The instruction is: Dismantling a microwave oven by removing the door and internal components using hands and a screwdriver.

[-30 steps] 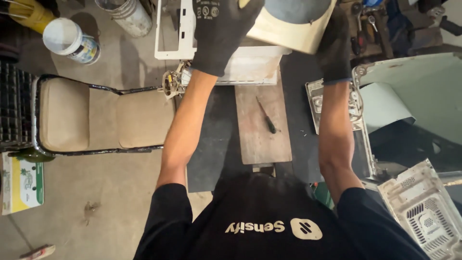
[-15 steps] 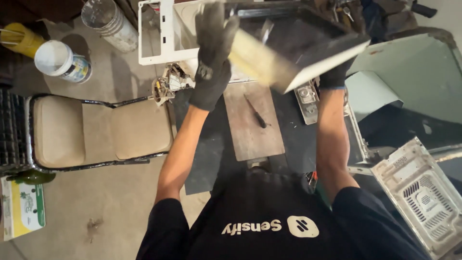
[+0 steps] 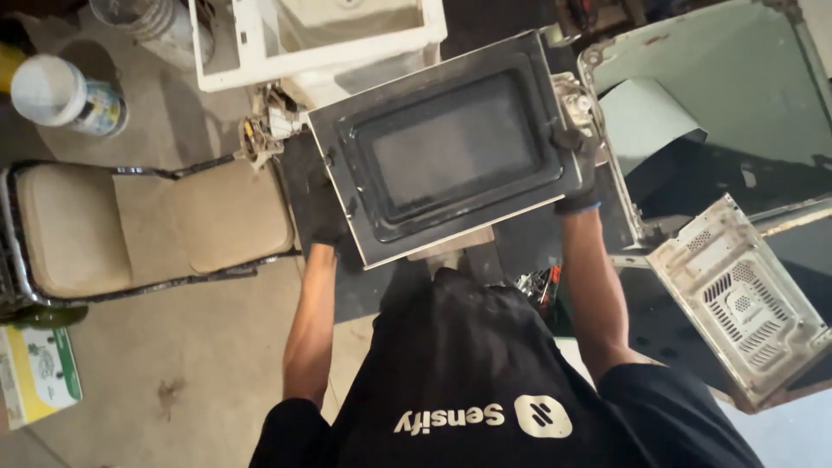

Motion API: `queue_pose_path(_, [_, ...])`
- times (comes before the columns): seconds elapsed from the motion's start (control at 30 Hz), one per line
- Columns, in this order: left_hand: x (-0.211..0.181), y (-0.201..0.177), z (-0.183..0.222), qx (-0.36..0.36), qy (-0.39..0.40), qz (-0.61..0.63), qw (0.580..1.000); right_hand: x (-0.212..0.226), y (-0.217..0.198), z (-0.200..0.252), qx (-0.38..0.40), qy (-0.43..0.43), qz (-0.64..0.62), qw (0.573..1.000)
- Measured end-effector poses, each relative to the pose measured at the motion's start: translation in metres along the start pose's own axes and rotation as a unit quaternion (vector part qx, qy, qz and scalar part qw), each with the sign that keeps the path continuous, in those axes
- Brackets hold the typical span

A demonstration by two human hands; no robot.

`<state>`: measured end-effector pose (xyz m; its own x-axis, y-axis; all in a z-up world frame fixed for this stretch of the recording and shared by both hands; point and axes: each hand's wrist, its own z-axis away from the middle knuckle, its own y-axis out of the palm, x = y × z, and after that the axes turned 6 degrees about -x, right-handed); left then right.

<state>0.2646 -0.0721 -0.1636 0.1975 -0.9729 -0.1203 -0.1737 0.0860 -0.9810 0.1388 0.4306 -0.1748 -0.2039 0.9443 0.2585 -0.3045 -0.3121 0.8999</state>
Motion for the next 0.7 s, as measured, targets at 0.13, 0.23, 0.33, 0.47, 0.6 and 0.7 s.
queue_pose_path(0.13, [-0.037,-0.067,0.03,0.103,-0.139,0.273,0.946,-0.043,0.03,0.071,-0.005,-0.055,0.232,0.971])
queue_pose_path(0.23, [-0.061,-0.141,0.03,0.141,-0.25,0.466,0.837,-0.066,0.087,0.096,0.048,-0.05,0.353,0.933])
queue_pose_path(0.33, [-0.058,-0.199,0.047,0.142,-0.365,0.632,0.668,-0.093,0.101,0.107,0.097,0.054,0.261,0.959])
queue_pose_path(0.47, [0.037,-0.027,0.051,0.124,-0.445,0.688,0.56,-0.114,0.112,0.102,0.176,0.013,0.438,0.881])
queue_pose_path(0.6, [0.019,-0.161,0.068,0.079,-0.495,0.673,0.544,-0.153,0.102,0.113,0.195,0.03,0.475,0.857])
queue_pose_path(0.7, [0.023,-0.164,0.074,0.018,-0.392,0.736,0.552,-0.168,0.113,0.105,0.22,-0.02,0.523,0.824])
